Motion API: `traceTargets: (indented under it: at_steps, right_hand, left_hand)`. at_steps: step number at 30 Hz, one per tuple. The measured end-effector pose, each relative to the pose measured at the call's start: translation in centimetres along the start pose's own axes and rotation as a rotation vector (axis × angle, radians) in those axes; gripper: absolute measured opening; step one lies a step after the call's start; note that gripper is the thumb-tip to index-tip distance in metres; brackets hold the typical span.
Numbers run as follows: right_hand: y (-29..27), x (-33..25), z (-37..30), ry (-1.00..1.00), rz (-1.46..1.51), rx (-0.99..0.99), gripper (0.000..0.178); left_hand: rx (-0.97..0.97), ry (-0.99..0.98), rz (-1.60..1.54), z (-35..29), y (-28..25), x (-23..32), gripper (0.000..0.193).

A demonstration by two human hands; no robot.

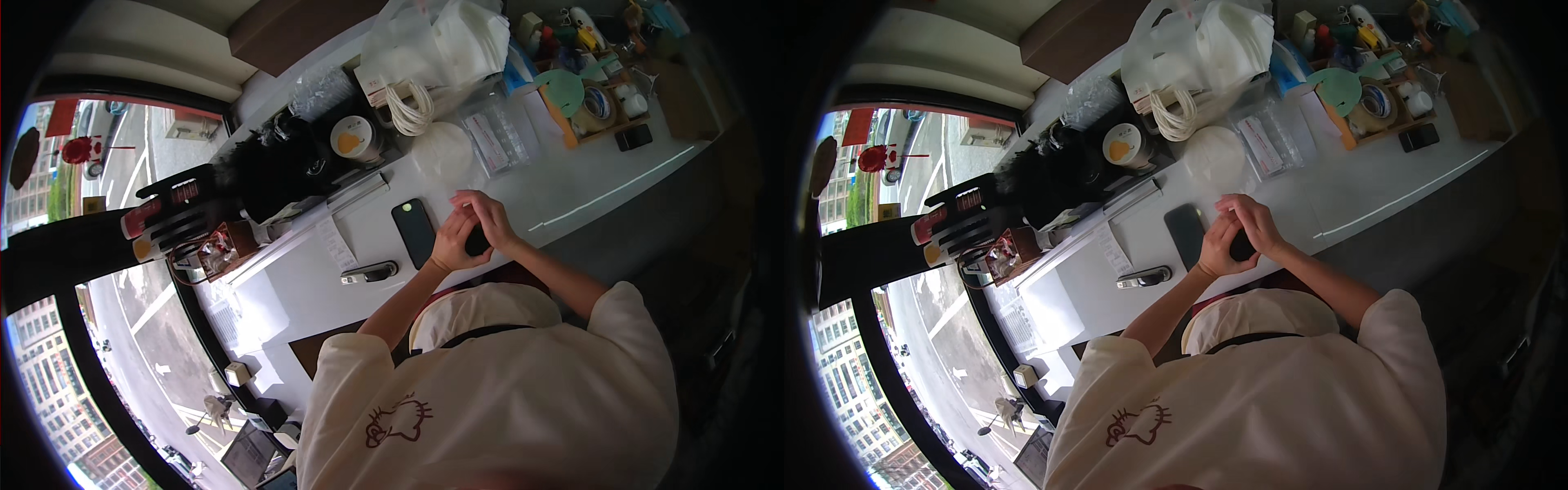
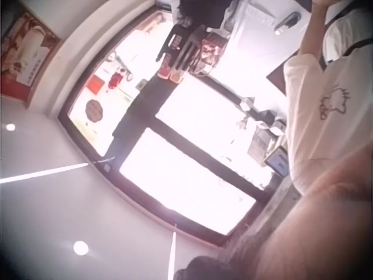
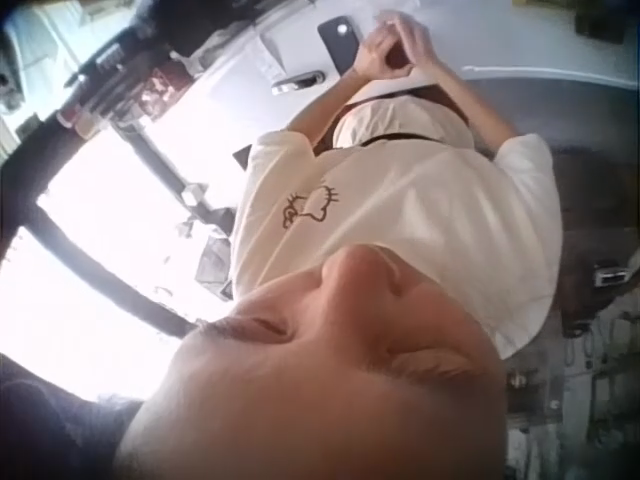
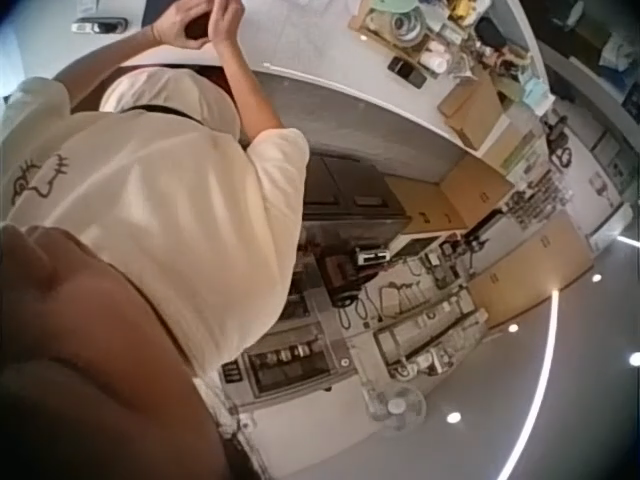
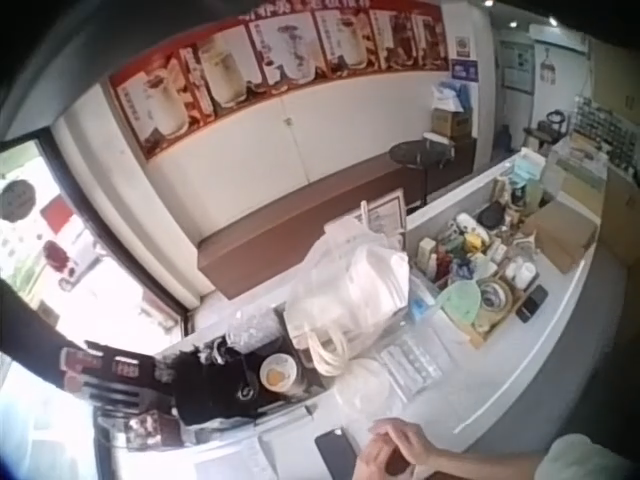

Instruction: Preparing a milk-based beverage by adding red bean ingredients to a container and boiling a mixture in a pan.

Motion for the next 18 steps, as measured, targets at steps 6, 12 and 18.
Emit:
traceTargets:
  at_steps: [6,12,18]
  right_hand:
    - [-0.4,5.2,-1.2,0.359,0.082,0.234,0.028]
    - [-0.8,4.1,-1.0,0.418,-0.43,0.191,0.027]
    - [-0.5,3.3,-0.7,0.394,-0.191,0.144,0.033]
  left_hand:
    - [0.095,-0.03,0.027,0.0,0.0,1.3,0.067]
    - [0.082,0.013,0.039,0.1,0.2,1.2,0.068]
    - [0.09,0.026,0.064,-0.1,0.3,1.0,0.067]
Point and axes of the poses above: each hand's wrist, its own z-axis towards the middle knuckle, its own y-axis out of the palm, x = y × z, the point moved 1 cm from there along z, towards the middle knuckle
